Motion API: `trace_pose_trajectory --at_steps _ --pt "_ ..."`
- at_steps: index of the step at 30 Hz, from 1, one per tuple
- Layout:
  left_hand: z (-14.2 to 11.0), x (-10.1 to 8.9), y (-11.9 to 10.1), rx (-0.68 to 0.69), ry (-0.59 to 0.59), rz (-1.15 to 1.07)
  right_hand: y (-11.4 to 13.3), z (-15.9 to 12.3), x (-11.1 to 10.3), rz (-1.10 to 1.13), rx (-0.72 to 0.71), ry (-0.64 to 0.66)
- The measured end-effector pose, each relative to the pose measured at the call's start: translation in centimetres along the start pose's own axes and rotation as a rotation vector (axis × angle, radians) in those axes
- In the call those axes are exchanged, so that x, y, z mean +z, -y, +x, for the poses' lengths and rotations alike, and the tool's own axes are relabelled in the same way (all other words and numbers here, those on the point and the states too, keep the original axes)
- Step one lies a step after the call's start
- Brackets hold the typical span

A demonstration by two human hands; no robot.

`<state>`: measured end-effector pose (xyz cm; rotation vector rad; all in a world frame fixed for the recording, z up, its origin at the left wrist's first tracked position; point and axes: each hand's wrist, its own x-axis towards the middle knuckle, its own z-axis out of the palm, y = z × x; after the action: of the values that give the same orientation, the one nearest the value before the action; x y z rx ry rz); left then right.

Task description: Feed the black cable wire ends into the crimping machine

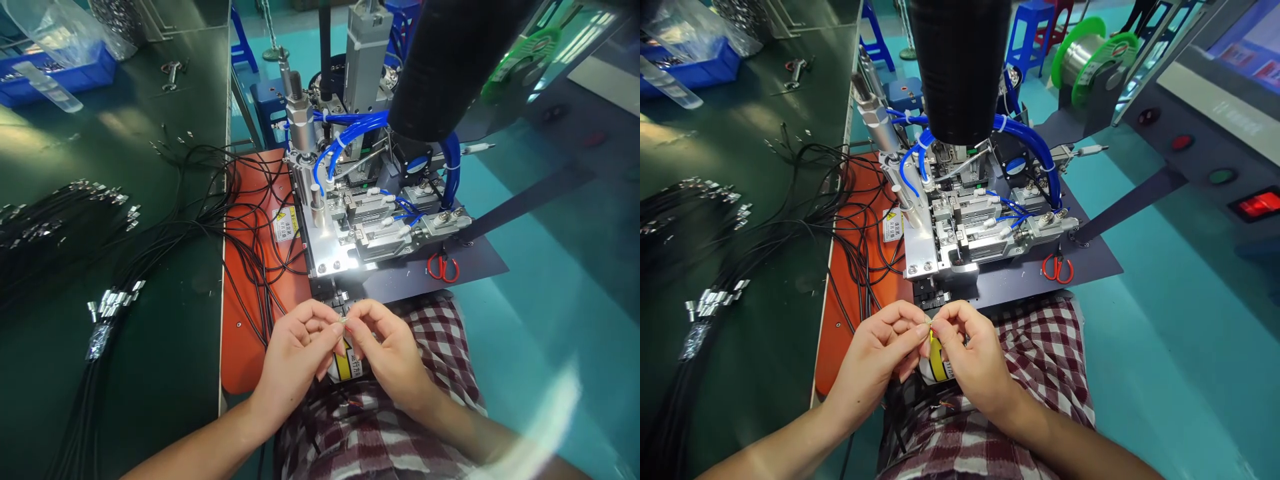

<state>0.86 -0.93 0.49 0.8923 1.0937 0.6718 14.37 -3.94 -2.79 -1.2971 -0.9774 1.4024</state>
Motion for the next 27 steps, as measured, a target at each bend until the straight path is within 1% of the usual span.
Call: trace_pose_trajectory --at_steps 3,8,15,22,27 --pt "0.0 0.0 0.2 -0.004 0.01 -0.013 -0.1 -0.1 0.0 -0.022 -0.02 0.002" --pt "-0.2 -0.1 0.6 0.022 0.007 -0.069 -0.2 -0.3 0.4 -0.05 -0.105 0.021" --pt "-0.3 0.1 0.4 -0.004 -0.007 -0.018 0.3 0.0 0.1 -0.073 -0.042 -0.025" --pt "-0.1 0.1 0.2 -0.02 0.006 0.008 0.5 0.3 -0.4 -0.116 -0.073 -0.033" --pt "0.0 -0.1 0.5 -0.029 0.03 -0.006 0.5 0.3 -0.5 -0.169 -0.113 0.007"
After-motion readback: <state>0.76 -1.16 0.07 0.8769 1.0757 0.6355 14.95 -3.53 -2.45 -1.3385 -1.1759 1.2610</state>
